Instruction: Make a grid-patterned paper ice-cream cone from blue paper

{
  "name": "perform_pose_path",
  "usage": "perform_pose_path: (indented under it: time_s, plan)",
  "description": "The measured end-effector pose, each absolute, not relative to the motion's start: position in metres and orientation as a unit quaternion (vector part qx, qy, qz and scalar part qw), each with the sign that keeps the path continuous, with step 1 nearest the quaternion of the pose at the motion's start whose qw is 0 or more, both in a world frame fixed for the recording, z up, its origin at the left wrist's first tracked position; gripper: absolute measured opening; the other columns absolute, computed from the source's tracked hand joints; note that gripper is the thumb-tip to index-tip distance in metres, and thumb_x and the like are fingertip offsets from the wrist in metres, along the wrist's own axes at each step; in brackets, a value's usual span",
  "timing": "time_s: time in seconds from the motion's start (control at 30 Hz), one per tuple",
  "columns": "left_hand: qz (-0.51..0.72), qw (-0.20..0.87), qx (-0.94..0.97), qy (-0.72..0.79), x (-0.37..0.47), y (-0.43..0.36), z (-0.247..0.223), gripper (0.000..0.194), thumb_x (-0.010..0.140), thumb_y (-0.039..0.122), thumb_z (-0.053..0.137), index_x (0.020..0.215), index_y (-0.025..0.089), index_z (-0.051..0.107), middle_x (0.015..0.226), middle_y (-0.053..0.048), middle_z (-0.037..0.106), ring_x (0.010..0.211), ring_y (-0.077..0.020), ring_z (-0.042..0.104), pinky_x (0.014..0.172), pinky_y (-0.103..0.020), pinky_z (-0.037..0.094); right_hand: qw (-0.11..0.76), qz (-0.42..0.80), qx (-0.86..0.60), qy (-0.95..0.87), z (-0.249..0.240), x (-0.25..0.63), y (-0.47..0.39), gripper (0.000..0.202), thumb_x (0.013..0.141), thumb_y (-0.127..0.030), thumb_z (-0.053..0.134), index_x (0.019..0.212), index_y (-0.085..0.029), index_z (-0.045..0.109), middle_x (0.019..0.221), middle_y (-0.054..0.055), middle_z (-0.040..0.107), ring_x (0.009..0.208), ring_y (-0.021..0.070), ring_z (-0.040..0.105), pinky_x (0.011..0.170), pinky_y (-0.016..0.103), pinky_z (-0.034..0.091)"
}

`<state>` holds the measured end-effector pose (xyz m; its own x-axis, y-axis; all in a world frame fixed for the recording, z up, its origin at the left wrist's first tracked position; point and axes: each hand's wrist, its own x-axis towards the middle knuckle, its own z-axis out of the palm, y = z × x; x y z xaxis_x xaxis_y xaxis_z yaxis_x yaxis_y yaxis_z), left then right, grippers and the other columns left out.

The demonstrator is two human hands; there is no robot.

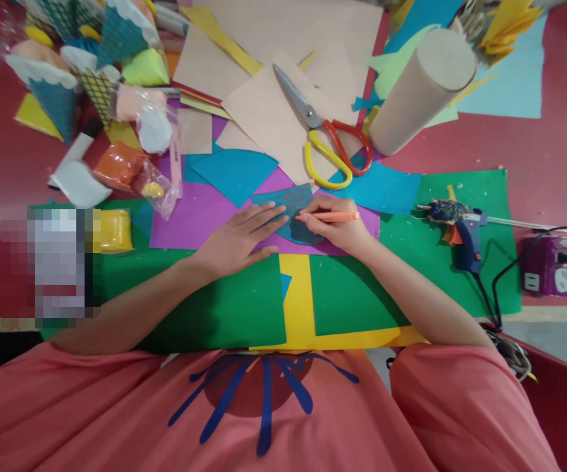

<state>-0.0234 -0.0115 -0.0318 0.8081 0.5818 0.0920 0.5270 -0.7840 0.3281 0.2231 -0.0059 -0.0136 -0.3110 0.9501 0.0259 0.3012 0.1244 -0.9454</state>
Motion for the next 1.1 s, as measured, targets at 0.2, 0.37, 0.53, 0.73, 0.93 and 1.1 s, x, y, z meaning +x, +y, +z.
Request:
perform_pose_path:
  time_s: [0.2,0.37,0.53,0.73,0.93,1.1]
  plan:
    - [0.092,0.145,0.942,0.288,-0.0232,-0.0113,-0.0296,0.052,0.100,0.049,0.036,0.141,0.019,0.049,0.152,-0.014,0.043,0.141,-0.0287,0.039,0.115,-0.049,0.034,0.327,0.437,-0.472,-0.692,-0.0132,0.2221,-0.0033,0.021,0.084,-0.039,0.066,0.080,-0.018,0.072,0.073,0.004,0.072,0.062,0.0131,0.063,0.050,0.025,0.044]
    - [0.082,0.142,0.943,0.290,-0.0225,-0.0118,-0.0270,0.051,0.100,0.049,0.036,0.140,0.020,0.050,0.152,-0.014,0.042,0.142,-0.0282,0.038,0.115,-0.049,0.034,0.322,0.442,-0.465,-0.697,-0.0117,0.2223,-0.0025,0.014,0.082,-0.029,0.066,0.074,-0.018,0.071,0.071,0.004,0.073,0.059,0.0120,0.062,0.050,0.024,0.044]
    - [0.080,0.147,0.941,0.294,-0.0222,-0.0122,-0.0271,0.052,0.100,0.048,0.037,0.140,0.019,0.050,0.152,-0.015,0.042,0.142,-0.0292,0.038,0.115,-0.051,0.033,0.310,0.478,-0.467,-0.676,-0.0114,0.2230,-0.0019,0.014,0.076,-0.029,0.068,0.067,-0.018,0.069,0.065,0.003,0.072,0.054,0.0117,0.061,0.047,0.022,0.042]
    - [0.092,0.154,0.941,0.286,-0.0229,-0.0132,-0.0274,0.049,0.099,0.049,0.040,0.137,0.022,0.054,0.153,-0.016,0.041,0.143,-0.0316,0.037,0.113,-0.054,0.034,0.330,0.465,-0.479,-0.667,-0.0094,0.2228,-0.0016,0.017,0.078,-0.030,0.066,0.067,-0.017,0.068,0.064,0.002,0.069,0.052,0.0100,0.057,0.046,0.022,0.041]
    - [0.099,0.176,0.932,0.301,-0.0233,-0.0137,-0.0288,0.047,0.097,0.049,0.045,0.136,0.025,0.056,0.155,-0.016,0.036,0.145,-0.0327,0.032,0.115,-0.058,0.030,0.308,0.467,-0.472,-0.681,-0.0095,0.2234,-0.0029,0.023,0.082,-0.037,0.066,0.069,-0.018,0.067,0.064,0.003,0.069,0.053,0.0110,0.057,0.047,0.024,0.041]
    - [0.104,0.173,0.933,0.297,-0.0234,-0.0139,-0.0291,0.045,0.096,0.048,0.048,0.134,0.025,0.057,0.154,-0.017,0.037,0.144,-0.0335,0.034,0.114,-0.059,0.031,0.306,0.463,-0.473,-0.684,-0.0096,0.2219,-0.0036,0.026,0.084,-0.039,0.065,0.070,-0.018,0.066,0.063,0.002,0.068,0.052,0.0104,0.057,0.048,0.024,0.041]
